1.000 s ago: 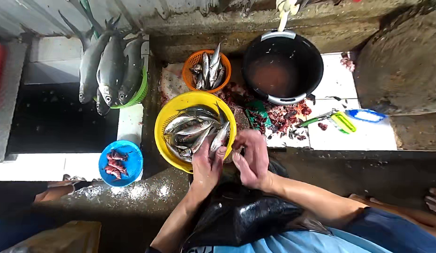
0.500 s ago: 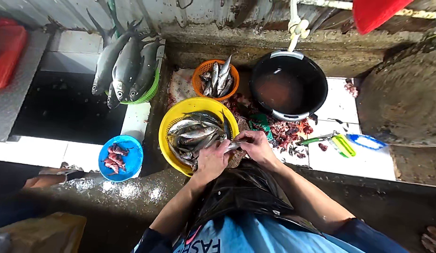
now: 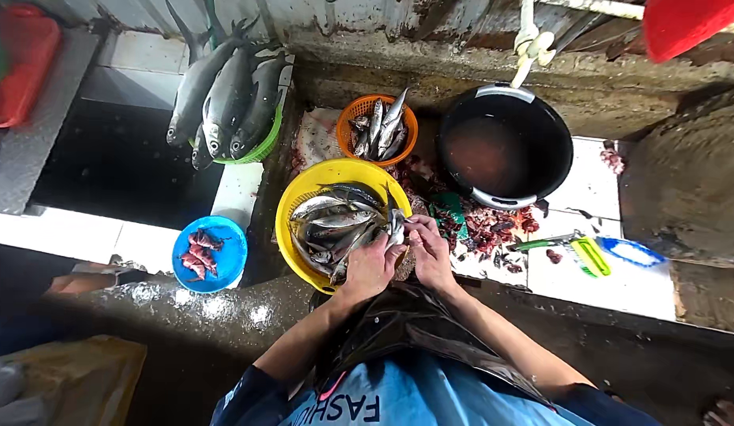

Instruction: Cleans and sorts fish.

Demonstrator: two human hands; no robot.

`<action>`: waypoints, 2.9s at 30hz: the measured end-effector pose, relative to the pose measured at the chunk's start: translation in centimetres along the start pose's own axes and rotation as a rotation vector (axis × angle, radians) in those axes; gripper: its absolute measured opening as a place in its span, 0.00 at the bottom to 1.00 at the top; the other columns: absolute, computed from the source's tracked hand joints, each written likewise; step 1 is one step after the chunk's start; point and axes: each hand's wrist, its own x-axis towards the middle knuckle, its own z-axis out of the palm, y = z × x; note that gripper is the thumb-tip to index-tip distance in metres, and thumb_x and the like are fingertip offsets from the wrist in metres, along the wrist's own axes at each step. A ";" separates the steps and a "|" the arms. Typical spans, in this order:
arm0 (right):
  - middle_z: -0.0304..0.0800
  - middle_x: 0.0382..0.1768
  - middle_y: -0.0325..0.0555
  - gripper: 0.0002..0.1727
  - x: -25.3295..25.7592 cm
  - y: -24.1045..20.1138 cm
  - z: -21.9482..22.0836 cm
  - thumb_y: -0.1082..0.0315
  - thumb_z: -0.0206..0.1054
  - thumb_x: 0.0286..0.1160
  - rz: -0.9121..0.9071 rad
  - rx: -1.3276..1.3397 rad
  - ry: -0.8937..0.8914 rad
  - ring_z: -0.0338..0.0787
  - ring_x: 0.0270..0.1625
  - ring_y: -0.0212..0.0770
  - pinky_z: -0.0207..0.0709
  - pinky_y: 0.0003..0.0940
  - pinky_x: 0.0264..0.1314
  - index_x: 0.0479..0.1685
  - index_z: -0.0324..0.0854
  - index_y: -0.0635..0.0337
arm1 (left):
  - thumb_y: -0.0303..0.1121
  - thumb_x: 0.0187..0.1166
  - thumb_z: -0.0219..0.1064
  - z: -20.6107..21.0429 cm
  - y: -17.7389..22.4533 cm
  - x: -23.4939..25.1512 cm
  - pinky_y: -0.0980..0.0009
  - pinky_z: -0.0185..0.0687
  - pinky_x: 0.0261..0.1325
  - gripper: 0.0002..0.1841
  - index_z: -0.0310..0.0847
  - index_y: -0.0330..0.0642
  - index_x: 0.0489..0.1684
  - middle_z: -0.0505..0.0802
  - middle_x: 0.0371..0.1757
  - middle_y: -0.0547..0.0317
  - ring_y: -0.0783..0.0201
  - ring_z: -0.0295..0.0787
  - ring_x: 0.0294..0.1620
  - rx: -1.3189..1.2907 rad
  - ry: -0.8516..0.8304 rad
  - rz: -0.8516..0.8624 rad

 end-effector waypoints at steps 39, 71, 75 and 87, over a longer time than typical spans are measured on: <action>0.75 0.69 0.84 0.38 17.3 13.1 -21.8 0.49 0.72 0.74 0.583 -1.008 -0.014 0.77 0.71 0.84 0.68 0.86 0.64 0.74 0.73 0.71 | 0.54 0.86 0.59 -6.5 -6.5 2.3 0.35 0.74 0.73 0.27 0.87 0.35 0.53 0.90 0.59 0.37 0.38 0.83 0.70 0.421 -0.469 -0.407; 0.92 0.57 0.60 0.24 19.3 10.4 -13.2 0.55 0.65 0.81 0.196 -0.653 0.098 0.93 0.57 0.57 0.83 0.61 0.64 0.67 0.81 0.63 | 0.46 0.87 0.62 -6.1 -8.2 1.3 0.43 0.77 0.74 0.22 0.83 0.34 0.63 0.90 0.61 0.40 0.44 0.86 0.68 0.335 -0.436 -0.198; 0.93 0.53 0.51 0.20 15.2 6.7 -8.0 0.58 0.65 0.82 -0.115 -0.469 -0.044 0.94 0.50 0.43 0.89 0.46 0.54 0.64 0.82 0.62 | 0.47 0.83 0.68 -11.5 -4.1 3.4 0.47 0.88 0.55 0.18 0.90 0.39 0.51 0.94 0.41 0.49 0.55 0.92 0.44 -0.021 -0.479 -0.088; 0.83 0.69 0.64 0.32 14.8 9.5 -14.4 0.45 0.61 0.82 0.229 -0.777 0.223 0.83 0.72 0.63 0.75 0.67 0.73 0.75 0.77 0.60 | 0.56 0.81 0.68 -4.8 -2.5 6.2 0.42 0.84 0.68 0.29 0.86 0.38 0.63 0.93 0.57 0.43 0.47 0.91 0.61 0.056 -0.444 -0.207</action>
